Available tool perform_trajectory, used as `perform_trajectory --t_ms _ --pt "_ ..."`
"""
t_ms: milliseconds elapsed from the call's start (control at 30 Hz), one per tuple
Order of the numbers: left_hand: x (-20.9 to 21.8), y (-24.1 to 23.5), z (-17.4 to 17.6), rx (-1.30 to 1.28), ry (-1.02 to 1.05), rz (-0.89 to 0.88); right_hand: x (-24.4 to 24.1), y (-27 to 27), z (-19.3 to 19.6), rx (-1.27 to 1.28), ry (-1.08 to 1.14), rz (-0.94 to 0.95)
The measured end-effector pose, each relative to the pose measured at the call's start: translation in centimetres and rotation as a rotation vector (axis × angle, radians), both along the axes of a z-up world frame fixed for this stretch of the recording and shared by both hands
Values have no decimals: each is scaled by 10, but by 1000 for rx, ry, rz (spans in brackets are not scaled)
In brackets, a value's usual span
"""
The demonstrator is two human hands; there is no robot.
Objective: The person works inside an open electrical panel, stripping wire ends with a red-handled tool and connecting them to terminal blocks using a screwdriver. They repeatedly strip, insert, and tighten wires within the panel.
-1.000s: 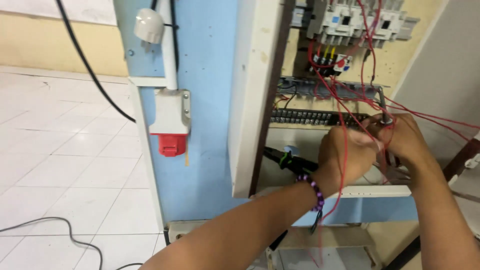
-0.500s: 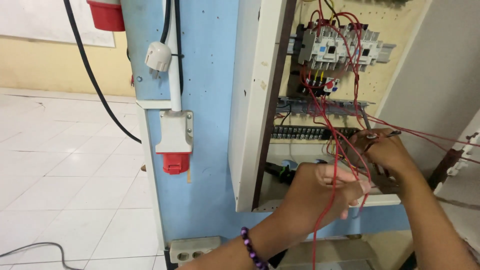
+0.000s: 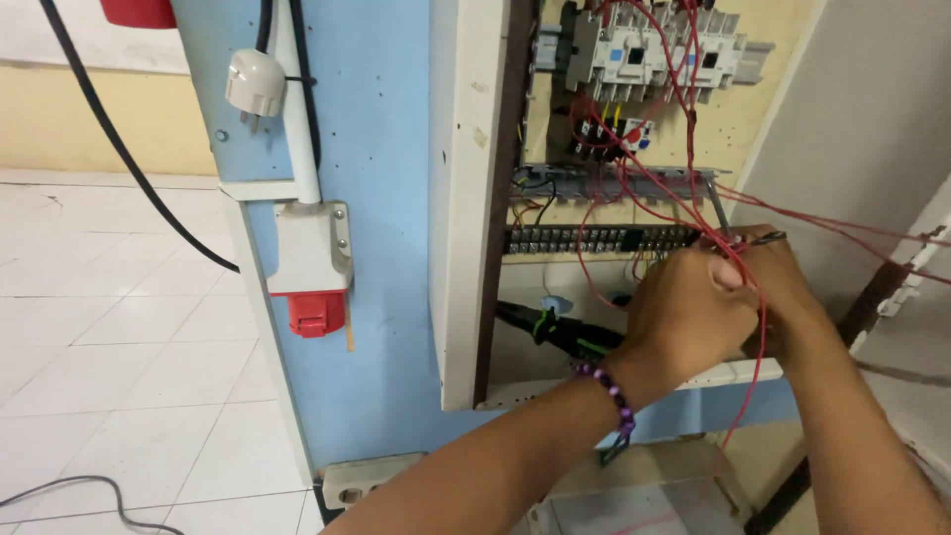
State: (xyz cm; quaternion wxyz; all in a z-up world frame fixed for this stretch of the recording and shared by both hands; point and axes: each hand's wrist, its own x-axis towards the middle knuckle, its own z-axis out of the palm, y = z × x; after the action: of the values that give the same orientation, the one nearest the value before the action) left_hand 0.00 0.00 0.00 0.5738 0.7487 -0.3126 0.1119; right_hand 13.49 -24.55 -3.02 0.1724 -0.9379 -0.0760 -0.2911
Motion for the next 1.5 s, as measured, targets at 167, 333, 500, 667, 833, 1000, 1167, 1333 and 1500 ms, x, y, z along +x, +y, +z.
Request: perform_trajectory --t_ms 167,333,500,667,833,1000,1167,1333,1500 --pt "29 -12 14 96 94 97 -11 17 7 537 13 -275" --pt "66 -28 16 32 86 114 -3 5 11 264 -73 -302" --pt "101 -52 -1 -45 27 149 -17 18 6 670 -273 187" --pt "120 -55 -10 -173 184 168 -53 63 24 760 -63 180" --pt "164 -73 -43 -350 -91 83 -60 65 27 801 -18 250" --pt "163 -66 -37 -90 88 181 -60 67 28 764 2 350" --pt "186 -78 -51 -60 64 144 -47 65 22 705 -141 496" --pt "142 -48 -32 -19 141 213 -33 49 17 817 -138 443" --pt "145 -43 -32 -99 196 208 -37 55 11 988 15 206"
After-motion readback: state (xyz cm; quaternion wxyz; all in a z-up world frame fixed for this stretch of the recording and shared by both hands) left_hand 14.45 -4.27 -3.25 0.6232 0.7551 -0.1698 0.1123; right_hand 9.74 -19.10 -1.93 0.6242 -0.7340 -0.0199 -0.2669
